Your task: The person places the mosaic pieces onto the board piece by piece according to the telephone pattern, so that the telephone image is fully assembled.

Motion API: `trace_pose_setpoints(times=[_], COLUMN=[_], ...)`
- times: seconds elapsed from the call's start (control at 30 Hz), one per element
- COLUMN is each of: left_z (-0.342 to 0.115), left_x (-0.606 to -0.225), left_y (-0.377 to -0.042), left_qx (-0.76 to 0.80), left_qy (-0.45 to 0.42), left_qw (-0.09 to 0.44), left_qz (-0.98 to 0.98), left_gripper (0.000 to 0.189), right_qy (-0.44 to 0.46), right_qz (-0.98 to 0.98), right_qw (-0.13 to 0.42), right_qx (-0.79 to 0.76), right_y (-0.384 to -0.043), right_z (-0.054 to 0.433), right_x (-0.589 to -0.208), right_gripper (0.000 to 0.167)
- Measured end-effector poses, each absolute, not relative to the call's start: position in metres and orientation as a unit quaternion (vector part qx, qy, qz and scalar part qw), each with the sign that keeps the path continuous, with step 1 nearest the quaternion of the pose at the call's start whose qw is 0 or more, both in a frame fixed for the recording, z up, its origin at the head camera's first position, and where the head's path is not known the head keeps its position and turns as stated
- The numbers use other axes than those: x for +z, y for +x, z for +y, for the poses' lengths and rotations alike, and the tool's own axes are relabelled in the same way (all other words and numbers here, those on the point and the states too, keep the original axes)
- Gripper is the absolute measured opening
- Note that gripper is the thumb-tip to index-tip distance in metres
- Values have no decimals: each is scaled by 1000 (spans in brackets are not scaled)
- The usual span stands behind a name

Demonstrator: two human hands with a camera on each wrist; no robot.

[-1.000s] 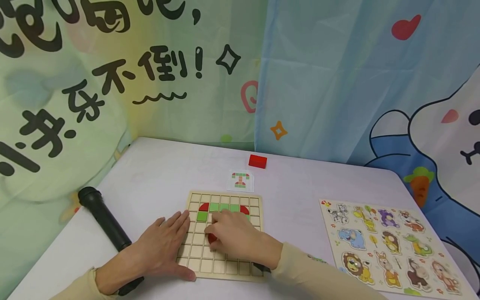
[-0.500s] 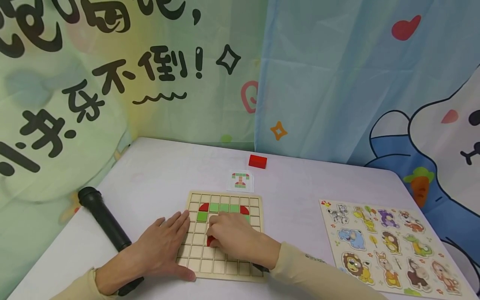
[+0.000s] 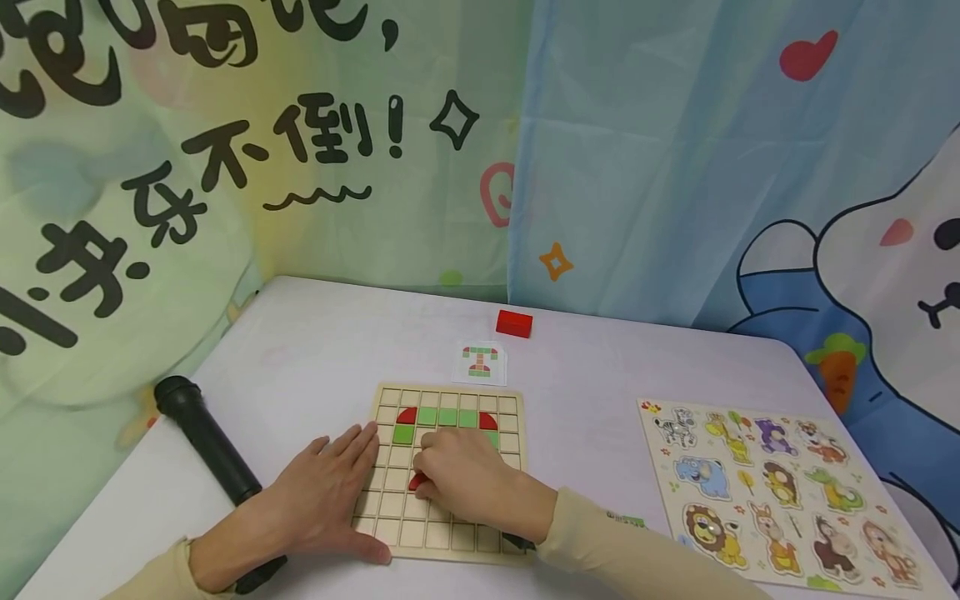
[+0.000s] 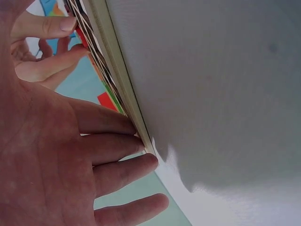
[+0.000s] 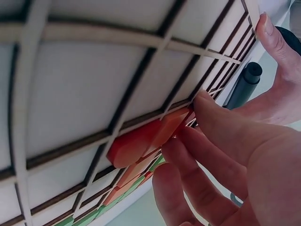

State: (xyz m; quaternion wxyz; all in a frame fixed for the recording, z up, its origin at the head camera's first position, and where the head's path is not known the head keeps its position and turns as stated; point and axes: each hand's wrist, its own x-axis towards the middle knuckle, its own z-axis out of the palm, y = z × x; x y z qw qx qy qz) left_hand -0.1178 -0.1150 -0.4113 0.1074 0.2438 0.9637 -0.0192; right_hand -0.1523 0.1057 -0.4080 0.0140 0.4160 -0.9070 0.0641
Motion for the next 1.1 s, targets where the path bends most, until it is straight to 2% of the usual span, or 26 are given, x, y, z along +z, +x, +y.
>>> trace_pose_setpoints(times=[0.33,0.6,1.1], left_z=[-115,-114,-114], left_x=[-411,-410,-410], left_y=[-118,-119,-119], left_qx=[-17,-21,-26], left_qy=[244,242,242], left_qw=[111,116,122], left_qz=[963,963,962], left_gripper=[139,141,141], right_qy=[415,391,203], right_qz=[-908,-917,-978], right_qw=[15,32,11], right_qx=[61,74,52], right_y=[-149,-141,-103], right_z=[113,145,260], right_x=[-405,-395,-393], right_gripper=[19,18,31])
